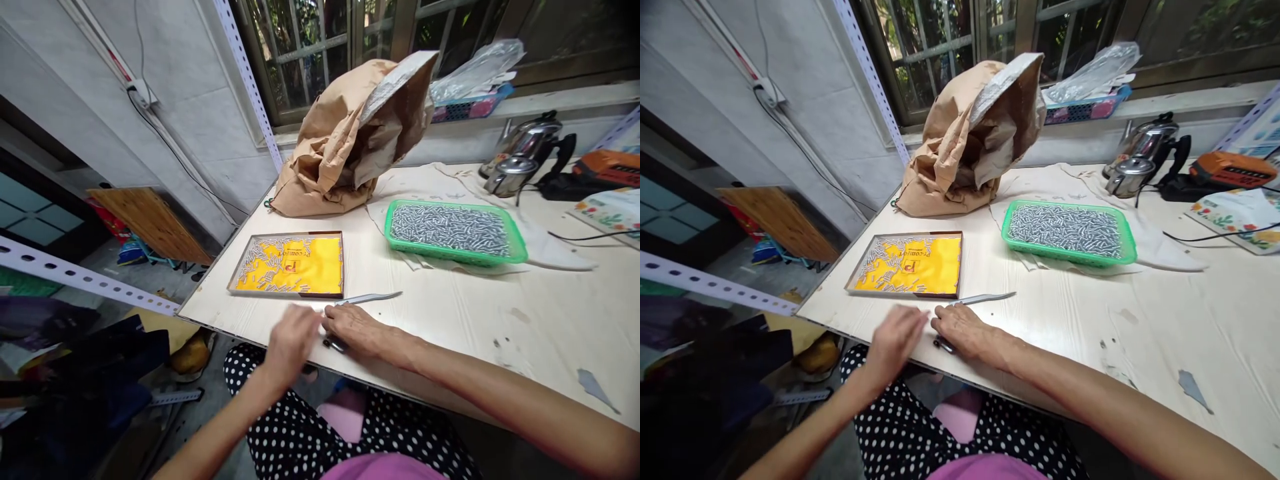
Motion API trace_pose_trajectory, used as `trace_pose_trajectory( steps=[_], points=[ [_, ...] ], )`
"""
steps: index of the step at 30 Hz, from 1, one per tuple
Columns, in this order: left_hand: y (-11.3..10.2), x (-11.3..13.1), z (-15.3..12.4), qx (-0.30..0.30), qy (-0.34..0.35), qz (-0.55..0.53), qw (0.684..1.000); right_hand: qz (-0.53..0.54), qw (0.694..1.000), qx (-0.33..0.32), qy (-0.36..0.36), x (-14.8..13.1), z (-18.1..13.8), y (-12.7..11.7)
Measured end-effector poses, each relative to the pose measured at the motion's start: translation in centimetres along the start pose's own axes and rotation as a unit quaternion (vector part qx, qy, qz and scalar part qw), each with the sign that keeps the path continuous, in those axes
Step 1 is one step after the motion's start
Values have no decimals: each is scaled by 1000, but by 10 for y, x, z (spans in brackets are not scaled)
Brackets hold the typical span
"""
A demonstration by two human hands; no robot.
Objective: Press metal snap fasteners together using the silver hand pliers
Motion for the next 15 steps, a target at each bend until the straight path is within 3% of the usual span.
trace_pose_trajectory(
  steps=[1, 3, 6, 10, 15],
  points=[
    [-2, -30, 10, -8, -53, 39, 998, 2, 1000, 2, 13, 2, 1, 0],
    [5, -73, 27, -44, -96, 91, 990, 19, 999, 2, 42, 7, 3, 1],
    [30, -105, 44, -124, -106, 130, 978, 71, 994, 21, 81, 15, 5, -4],
    [56, -114, 57, -209, -93, 167, 959, 88, 988, 45, 122, 22, -7, -19],
    [73, -114, 66, -273, -50, 179, 944, 98, 980, 60, 164, 21, -34, -30]
  ],
)
Point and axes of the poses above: each hand's wrist, its own z-axis towards the middle knuckle, its own y-axis out of the palm, x = y × z, the point moved 10 cm from there along z, towards the middle knuckle, and after that the axes turned 5 degrees about -y, right-handed, at the moved point
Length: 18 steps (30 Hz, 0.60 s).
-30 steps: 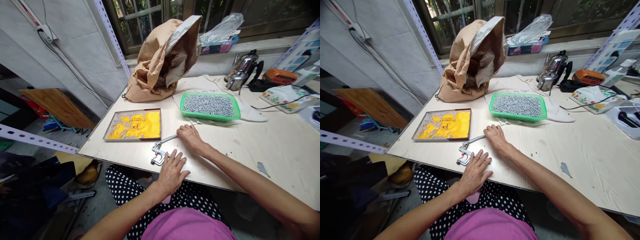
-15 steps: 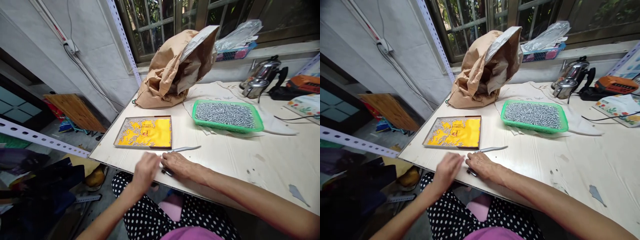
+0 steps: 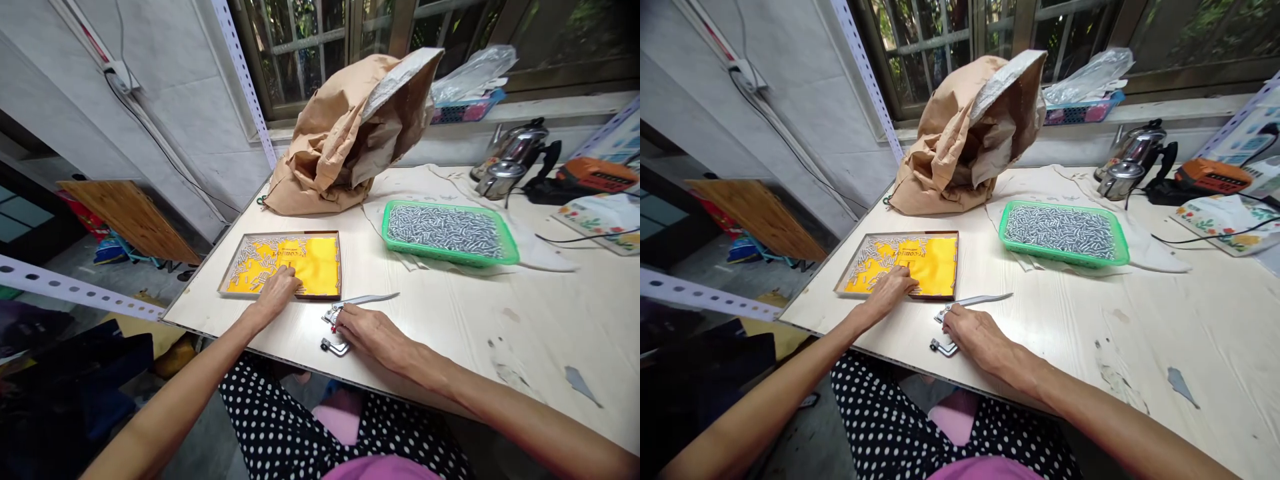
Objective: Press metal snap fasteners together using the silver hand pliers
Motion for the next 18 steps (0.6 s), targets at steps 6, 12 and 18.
trace_pose_trajectory(
  steps=[6, 12, 18],
  points=[
    [4, 10, 4, -36, 52, 30, 998, -84, 996, -21, 11, -3, 14, 15],
    [3, 21, 5, -71, 93, 52, 992, -149, 987, -51, 7, -12, 47, 35],
    [8, 17, 9, -61, 114, 18, 992, -144, 989, -35, -9, -30, 53, 38]
  ],
)
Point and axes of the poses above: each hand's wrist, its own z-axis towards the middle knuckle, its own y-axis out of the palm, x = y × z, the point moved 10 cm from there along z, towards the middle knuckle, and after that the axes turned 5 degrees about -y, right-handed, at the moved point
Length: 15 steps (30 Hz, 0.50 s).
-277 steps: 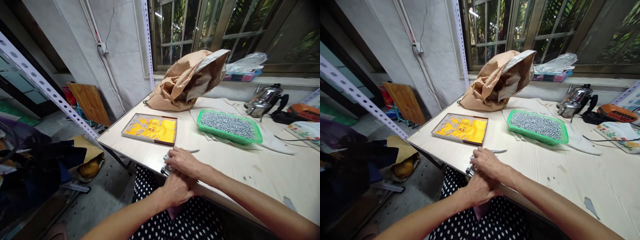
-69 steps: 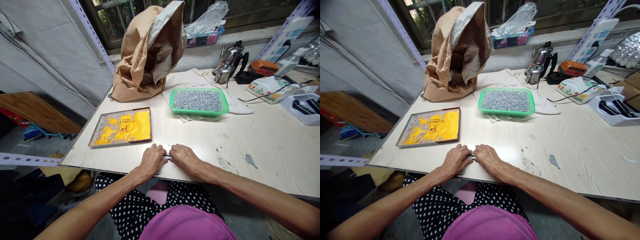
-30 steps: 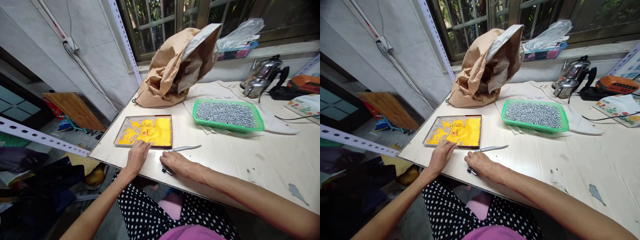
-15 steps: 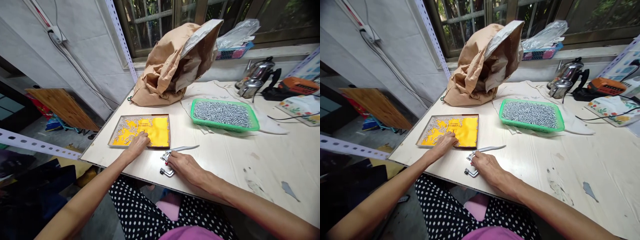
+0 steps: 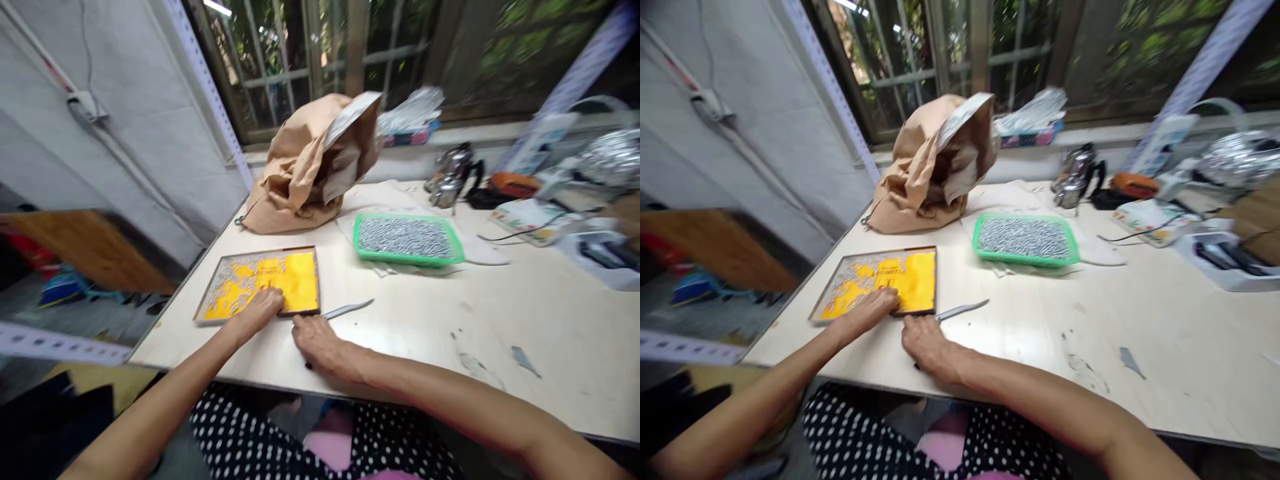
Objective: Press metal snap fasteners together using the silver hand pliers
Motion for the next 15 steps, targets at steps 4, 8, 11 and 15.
trace_pose_trajectory(
  steps=[4, 8, 11, 15],
  points=[
    [-6, -25, 8, 58, -59, -60, 995, 43, 993, 98, 44, 25, -8, -34],
    [-37, -29, -16, 152, -97, -191, 965, 35, 958, 223, 180, 107, -54, -113],
    [-51, -7, -46, 160, -111, -285, 939, -6, 924, 247, 293, 183, -97, -159],
    [-36, 30, -64, 102, -122, -416, 896, -59, 918, 158, 359, 227, -128, -138]
  ],
)
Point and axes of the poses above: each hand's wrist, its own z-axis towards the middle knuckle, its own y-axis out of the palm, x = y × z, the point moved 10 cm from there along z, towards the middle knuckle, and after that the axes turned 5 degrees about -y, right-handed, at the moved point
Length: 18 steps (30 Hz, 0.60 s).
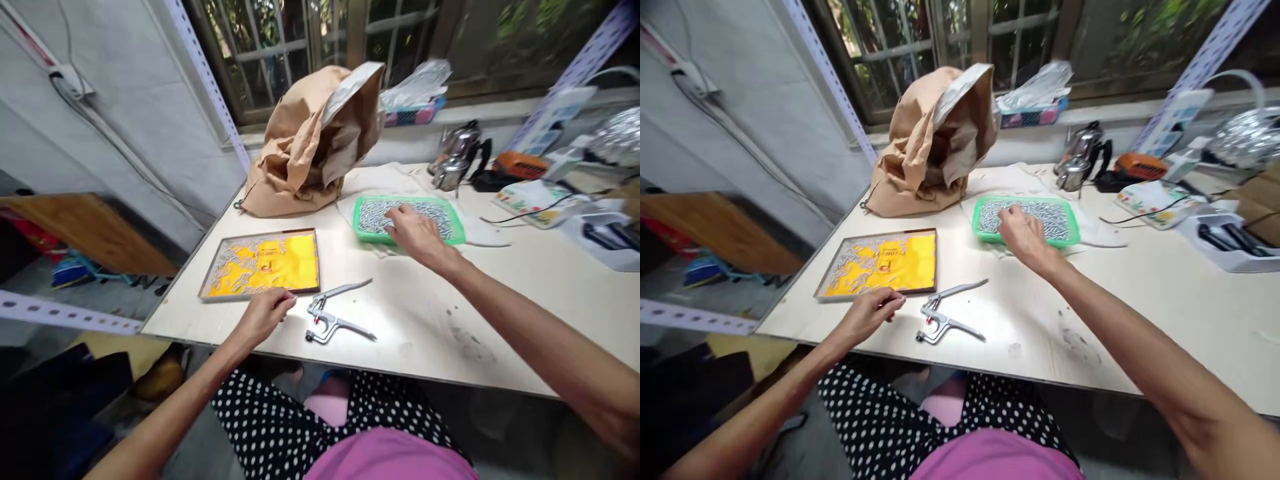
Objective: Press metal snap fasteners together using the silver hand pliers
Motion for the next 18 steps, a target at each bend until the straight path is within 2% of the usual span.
trace_pose_trajectory(
  steps=[2, 4, 6, 8, 11, 13, 18],
  points=[
    [18, -8, -8, -25, -34, -33, 999, 54, 994, -55, -83, -23, -33, 28],
    [30, -15, -13, -27, -42, -2, 999, 154, 958, -143, -195, -68, -83, 57],
    [38, -16, -15, -14, -14, 95, 995, 196, 932, -191, -236, -101, -126, 75],
    [48, -16, -16, -15, 17, 225, 974, 177, 934, -207, -233, -120, -147, 86],
    [65, -20, -18, -52, 30, 373, 926, 131, 941, -225, -215, -131, -151, 95],
    [69, -20, -19, -61, 35, 411, 909, 120, 942, -234, -210, -131, -147, 97],
    [73, -17, -20, -85, 58, 396, 912, 110, 944, -230, -210, -129, -145, 100]
  ],
)
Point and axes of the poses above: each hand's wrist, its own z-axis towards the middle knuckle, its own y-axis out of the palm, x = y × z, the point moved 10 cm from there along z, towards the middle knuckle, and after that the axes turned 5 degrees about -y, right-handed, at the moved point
